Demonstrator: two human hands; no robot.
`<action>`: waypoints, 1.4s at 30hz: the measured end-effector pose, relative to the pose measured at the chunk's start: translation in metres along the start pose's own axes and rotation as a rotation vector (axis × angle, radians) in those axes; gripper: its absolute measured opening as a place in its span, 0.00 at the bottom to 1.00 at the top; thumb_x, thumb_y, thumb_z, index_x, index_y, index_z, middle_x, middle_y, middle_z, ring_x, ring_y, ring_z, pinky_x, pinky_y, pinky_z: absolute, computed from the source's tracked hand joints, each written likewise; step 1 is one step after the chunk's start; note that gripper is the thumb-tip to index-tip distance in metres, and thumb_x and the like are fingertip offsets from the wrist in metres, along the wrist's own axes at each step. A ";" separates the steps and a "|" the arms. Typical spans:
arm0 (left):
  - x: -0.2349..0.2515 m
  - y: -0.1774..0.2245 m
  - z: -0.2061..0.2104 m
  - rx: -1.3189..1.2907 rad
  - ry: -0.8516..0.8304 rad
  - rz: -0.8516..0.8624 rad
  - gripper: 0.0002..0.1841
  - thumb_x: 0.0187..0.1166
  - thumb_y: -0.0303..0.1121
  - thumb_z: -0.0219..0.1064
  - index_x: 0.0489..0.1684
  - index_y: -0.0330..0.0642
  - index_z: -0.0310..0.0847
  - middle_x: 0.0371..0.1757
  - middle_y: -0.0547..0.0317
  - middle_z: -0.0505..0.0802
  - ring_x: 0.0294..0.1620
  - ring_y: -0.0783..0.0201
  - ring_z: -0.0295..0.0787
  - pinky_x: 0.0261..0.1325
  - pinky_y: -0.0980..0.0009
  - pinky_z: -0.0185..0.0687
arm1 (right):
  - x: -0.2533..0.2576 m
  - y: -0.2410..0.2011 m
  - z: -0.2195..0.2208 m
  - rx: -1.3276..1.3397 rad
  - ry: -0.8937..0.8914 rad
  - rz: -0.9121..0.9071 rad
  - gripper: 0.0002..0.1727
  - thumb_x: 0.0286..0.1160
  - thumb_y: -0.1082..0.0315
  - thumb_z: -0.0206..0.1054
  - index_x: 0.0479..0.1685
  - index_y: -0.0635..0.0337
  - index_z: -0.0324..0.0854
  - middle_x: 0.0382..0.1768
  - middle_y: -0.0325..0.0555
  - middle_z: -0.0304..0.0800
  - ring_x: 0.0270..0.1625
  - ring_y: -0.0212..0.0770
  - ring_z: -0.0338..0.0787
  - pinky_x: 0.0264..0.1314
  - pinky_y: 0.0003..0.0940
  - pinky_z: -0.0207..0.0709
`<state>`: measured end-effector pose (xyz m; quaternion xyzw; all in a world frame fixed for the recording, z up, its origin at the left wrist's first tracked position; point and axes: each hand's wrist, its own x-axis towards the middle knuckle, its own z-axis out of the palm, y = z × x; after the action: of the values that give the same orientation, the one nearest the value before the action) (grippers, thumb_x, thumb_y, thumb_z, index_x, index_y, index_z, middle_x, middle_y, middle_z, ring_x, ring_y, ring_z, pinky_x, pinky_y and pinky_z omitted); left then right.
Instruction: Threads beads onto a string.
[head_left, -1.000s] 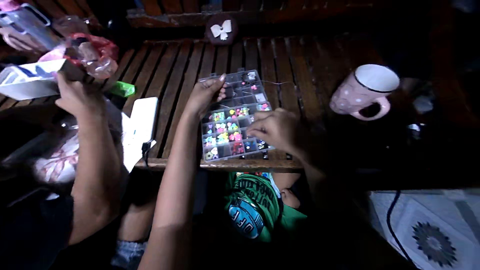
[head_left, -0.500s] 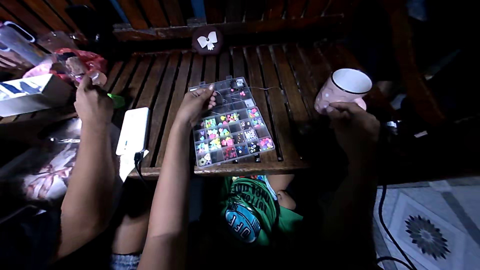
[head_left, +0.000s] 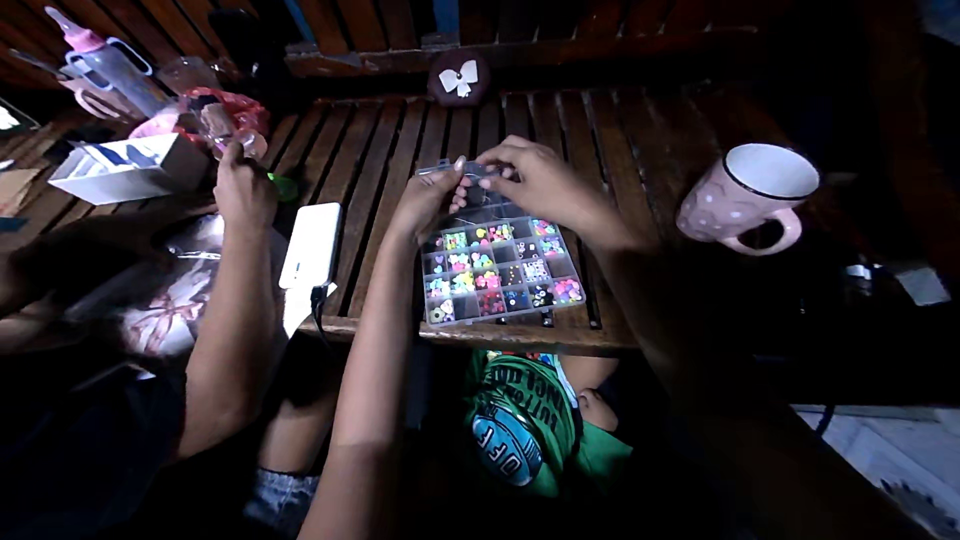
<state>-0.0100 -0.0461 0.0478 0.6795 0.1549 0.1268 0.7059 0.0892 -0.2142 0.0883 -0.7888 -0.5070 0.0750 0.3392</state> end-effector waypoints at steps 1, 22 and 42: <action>0.000 0.001 0.001 0.009 0.006 -0.001 0.17 0.94 0.39 0.52 0.37 0.41 0.83 0.25 0.71 0.85 0.25 0.79 0.80 0.33 0.82 0.79 | 0.003 0.007 0.012 0.080 0.059 -0.031 0.18 0.84 0.65 0.66 0.67 0.65 0.83 0.61 0.58 0.85 0.58 0.50 0.86 0.64 0.44 0.79; -0.005 0.005 0.006 0.071 -0.041 -0.017 0.15 0.92 0.34 0.55 0.33 0.43 0.84 0.25 0.72 0.89 0.27 0.79 0.85 0.37 0.81 0.84 | -0.001 0.019 0.045 0.136 0.347 -0.176 0.08 0.78 0.73 0.67 0.45 0.68 0.90 0.45 0.55 0.89 0.43 0.40 0.87 0.49 0.30 0.80; -0.001 0.003 0.001 0.020 0.097 -0.018 0.10 0.90 0.33 0.60 0.44 0.38 0.85 0.29 0.69 0.90 0.29 0.78 0.86 0.39 0.81 0.85 | -0.008 0.068 -0.042 0.230 0.765 0.161 0.14 0.88 0.68 0.58 0.61 0.70 0.79 0.53 0.52 0.86 0.42 0.30 0.88 0.47 0.25 0.83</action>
<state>-0.0098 -0.0474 0.0510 0.6783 0.1963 0.1514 0.6917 0.1556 -0.2573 0.0770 -0.7541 -0.2690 -0.1413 0.5822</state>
